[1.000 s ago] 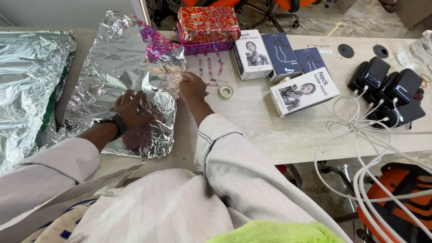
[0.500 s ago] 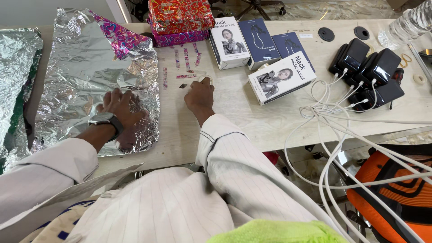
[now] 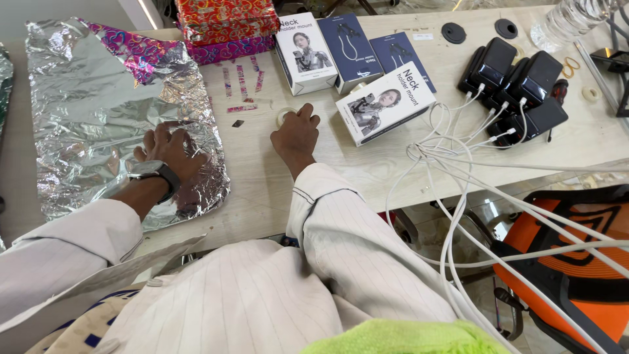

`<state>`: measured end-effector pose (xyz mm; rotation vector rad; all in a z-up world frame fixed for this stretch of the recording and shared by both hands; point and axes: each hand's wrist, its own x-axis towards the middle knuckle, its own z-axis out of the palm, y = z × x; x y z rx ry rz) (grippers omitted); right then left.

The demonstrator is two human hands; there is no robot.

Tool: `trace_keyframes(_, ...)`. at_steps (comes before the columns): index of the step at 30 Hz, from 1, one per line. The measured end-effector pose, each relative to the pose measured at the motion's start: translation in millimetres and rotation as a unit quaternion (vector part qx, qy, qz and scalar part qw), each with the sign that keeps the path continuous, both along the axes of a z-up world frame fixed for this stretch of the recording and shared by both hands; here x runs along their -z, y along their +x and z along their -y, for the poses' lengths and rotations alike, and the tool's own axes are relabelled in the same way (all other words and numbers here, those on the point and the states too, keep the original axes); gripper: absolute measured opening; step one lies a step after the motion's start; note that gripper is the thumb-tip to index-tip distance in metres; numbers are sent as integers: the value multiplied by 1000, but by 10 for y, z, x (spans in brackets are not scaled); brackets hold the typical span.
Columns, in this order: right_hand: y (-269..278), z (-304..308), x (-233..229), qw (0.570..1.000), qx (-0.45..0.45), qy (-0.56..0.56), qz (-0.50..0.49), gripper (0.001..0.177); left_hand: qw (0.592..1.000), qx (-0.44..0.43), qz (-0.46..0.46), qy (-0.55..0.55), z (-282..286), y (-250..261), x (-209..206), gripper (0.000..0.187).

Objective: The person wraps a small box with red patterned wrapping paper, folds the edges, and secures them with clear tape. They then place the wrapped box on a stack and begin wrapping another box with silver foil.

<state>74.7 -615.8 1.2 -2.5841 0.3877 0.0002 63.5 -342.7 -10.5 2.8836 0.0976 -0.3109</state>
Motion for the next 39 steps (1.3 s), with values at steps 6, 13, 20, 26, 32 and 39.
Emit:
trace_keyframes(6, 63, 374, 69, 999, 10, -32, 13, 32, 996, 34, 75, -27, 266, 243, 185, 79)
trace_keyframes(13, 205, 633, 300, 993, -1, -37, 108, 26, 973, 114, 189, -63, 649, 485, 260, 62)
trace_keyframes(20, 476, 635, 146, 973, -20, -58, 221, 40, 965, 130, 196, -116, 964, 597, 143, 60)
trace_keyframes(26, 661, 523, 33, 985, -29, -72, 151, 72, 971, 62, 220, -73, 814, 659, 111, 82)
trace_keyframes(32, 726, 361, -179, 999, -17, -41, -2, 86, 990, -33, 129, -45, 546, 662, 194, 84)
trace_keyframes(39, 819, 344, -415, 998, 6, -53, -15, 87, 993, -86, 52, -54, 391, 507, 81, 71)
